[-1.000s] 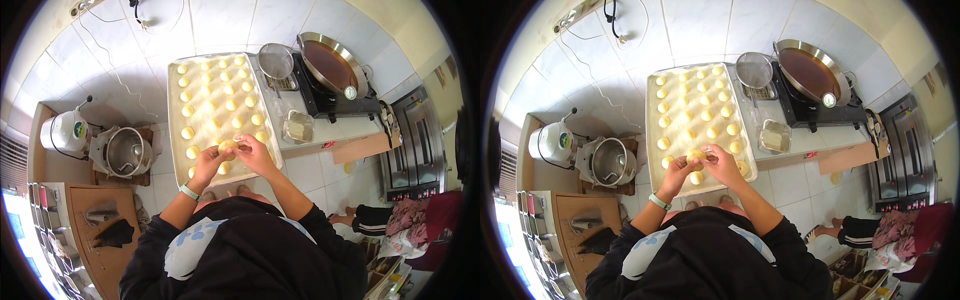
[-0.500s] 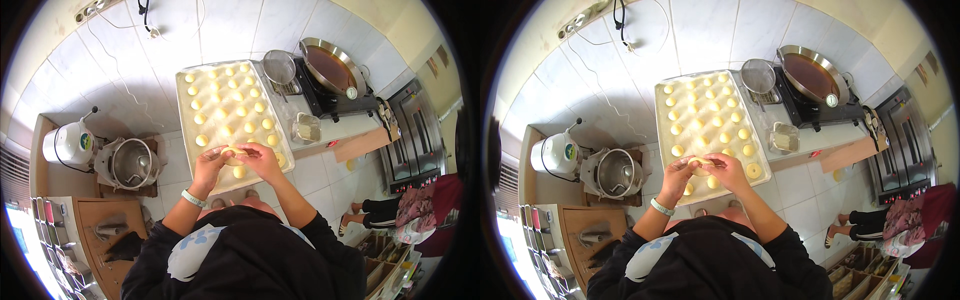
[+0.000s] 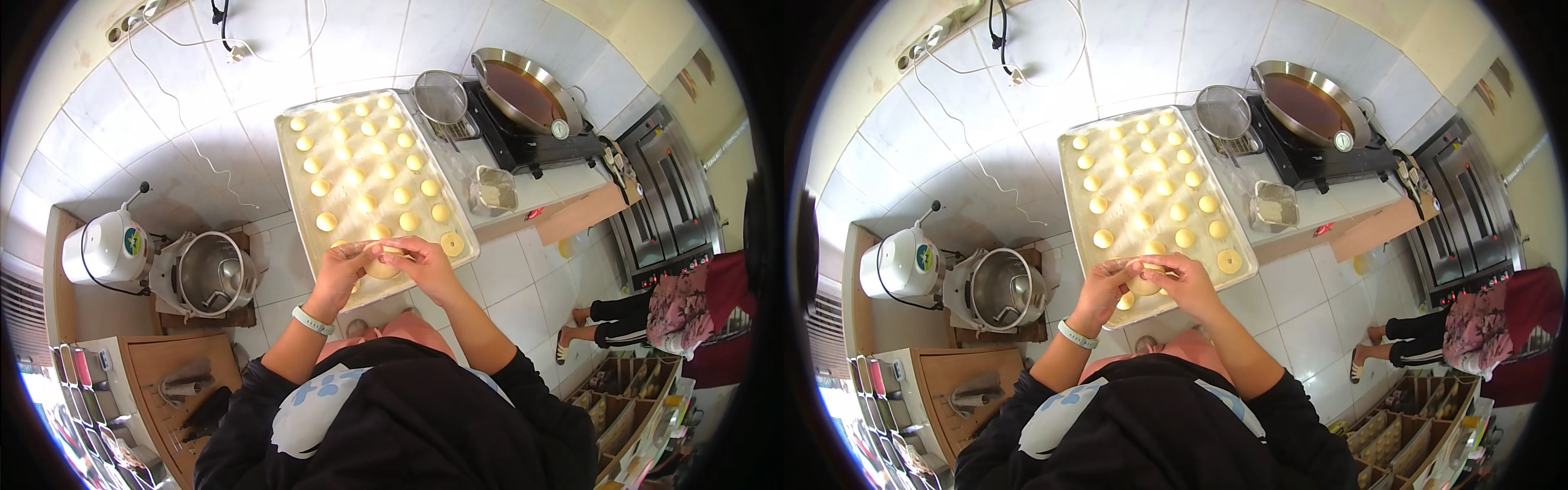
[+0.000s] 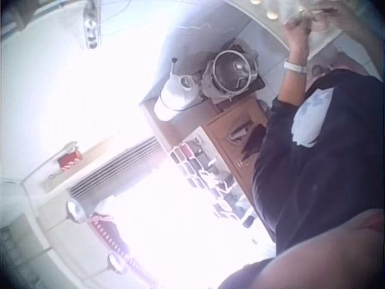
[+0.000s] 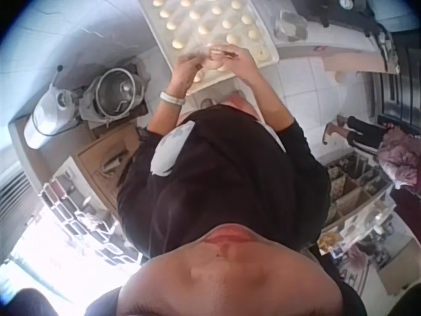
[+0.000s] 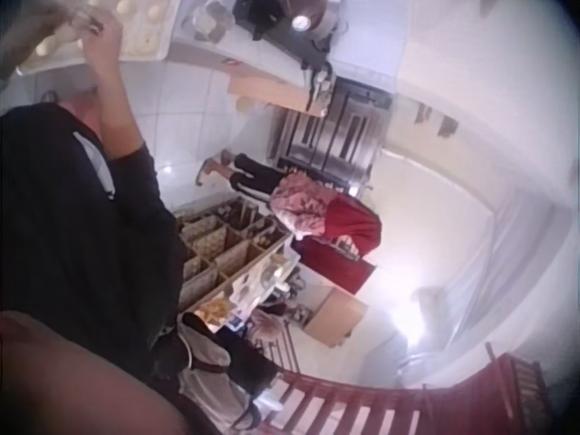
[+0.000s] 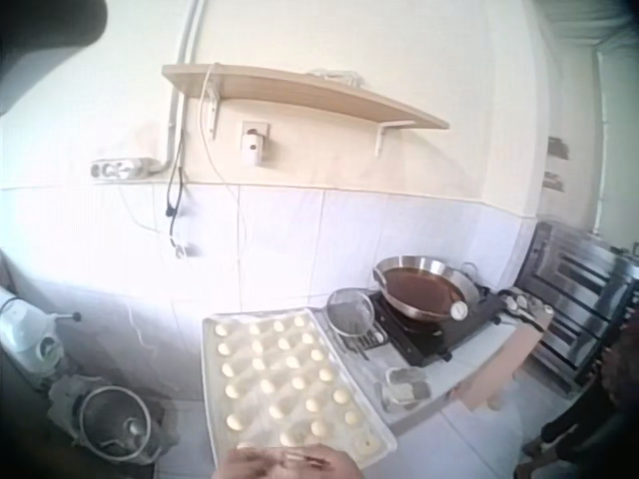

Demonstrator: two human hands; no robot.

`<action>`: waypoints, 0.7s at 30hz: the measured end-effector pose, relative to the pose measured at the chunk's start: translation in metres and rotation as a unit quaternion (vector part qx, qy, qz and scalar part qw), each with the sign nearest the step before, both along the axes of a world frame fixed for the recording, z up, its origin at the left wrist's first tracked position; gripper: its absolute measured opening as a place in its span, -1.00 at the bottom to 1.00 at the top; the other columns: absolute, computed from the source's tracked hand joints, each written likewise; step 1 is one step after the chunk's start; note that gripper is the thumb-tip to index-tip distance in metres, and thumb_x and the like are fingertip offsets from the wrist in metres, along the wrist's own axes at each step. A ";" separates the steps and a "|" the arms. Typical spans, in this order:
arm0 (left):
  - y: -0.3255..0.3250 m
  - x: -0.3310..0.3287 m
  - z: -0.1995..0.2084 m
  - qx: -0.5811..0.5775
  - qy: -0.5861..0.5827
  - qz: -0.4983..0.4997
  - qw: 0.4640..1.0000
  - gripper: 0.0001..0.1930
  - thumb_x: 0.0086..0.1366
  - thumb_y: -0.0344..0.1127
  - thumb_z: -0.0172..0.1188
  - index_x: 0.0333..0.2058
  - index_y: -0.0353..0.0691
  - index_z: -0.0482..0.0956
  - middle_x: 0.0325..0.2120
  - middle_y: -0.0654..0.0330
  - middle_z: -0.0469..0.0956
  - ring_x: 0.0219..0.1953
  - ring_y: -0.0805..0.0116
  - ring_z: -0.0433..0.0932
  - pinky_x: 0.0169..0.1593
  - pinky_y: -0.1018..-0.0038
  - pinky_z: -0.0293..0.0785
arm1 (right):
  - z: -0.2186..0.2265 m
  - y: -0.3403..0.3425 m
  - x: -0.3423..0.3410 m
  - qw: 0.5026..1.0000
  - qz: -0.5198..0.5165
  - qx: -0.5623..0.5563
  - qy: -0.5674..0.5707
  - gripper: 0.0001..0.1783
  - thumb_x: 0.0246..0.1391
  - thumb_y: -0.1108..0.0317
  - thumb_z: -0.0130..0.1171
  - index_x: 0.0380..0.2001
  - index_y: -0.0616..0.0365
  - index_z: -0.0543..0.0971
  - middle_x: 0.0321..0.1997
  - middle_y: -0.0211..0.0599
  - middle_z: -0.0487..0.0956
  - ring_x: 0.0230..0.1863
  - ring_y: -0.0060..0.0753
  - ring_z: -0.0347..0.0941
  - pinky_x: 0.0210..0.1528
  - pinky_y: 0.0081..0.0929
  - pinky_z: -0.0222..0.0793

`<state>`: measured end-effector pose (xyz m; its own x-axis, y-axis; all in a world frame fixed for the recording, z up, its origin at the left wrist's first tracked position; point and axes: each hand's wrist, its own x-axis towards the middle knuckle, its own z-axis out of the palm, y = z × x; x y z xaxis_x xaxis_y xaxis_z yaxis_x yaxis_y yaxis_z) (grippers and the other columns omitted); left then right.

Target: The person prepares balls of dough on a metal tray, using their hands to flatten and shape them one by one.

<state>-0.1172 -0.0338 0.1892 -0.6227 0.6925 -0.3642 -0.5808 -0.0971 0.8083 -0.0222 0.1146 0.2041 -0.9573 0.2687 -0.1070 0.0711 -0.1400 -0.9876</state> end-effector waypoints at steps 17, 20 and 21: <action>0.034 0.019 -0.008 -0.022 0.010 0.004 1.000 -0.71 0.20 -0.25 0.20 -0.24 -0.40 0.55 -0.41 0.18 0.59 -0.39 0.51 0.51 -0.30 0.62 0.41 | -0.004 0.030 0.021 0.999 -0.031 -0.041 0.008 -0.69 0.00 0.50 0.20 -0.14 0.32 0.52 -0.21 -0.26 0.57 -0.23 -0.53 0.50 -0.12 -0.64 0.37; 0.049 0.024 -0.007 0.010 -0.008 0.032 0.999 -0.71 0.19 -0.25 0.21 -0.25 -0.40 0.55 -0.42 0.18 0.59 -0.40 0.51 0.51 -0.31 0.63 0.41 | -0.003 0.055 0.024 0.999 -0.024 -0.038 -0.023 -0.69 0.01 0.52 0.18 -0.13 0.36 0.50 -0.17 -0.26 0.55 -0.21 -0.51 0.48 -0.11 -0.60 0.34; 0.055 0.023 -0.005 -0.014 0.006 -0.009 1.000 -0.70 0.19 -0.24 0.21 -0.25 -0.41 0.55 -0.42 0.17 0.59 -0.40 0.51 0.52 -0.30 0.63 0.41 | -0.004 0.059 0.023 0.999 -0.002 -0.032 -0.019 -0.70 0.01 0.51 0.19 -0.14 0.36 0.51 -0.18 -0.26 0.55 -0.20 -0.52 0.47 -0.11 -0.60 0.34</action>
<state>-0.0938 0.0209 0.1840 -0.6144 0.6934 -0.3765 -0.5726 -0.0635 0.8174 0.0010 0.1739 0.2000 -0.9510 0.2643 -0.1603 0.1075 -0.2034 -0.9732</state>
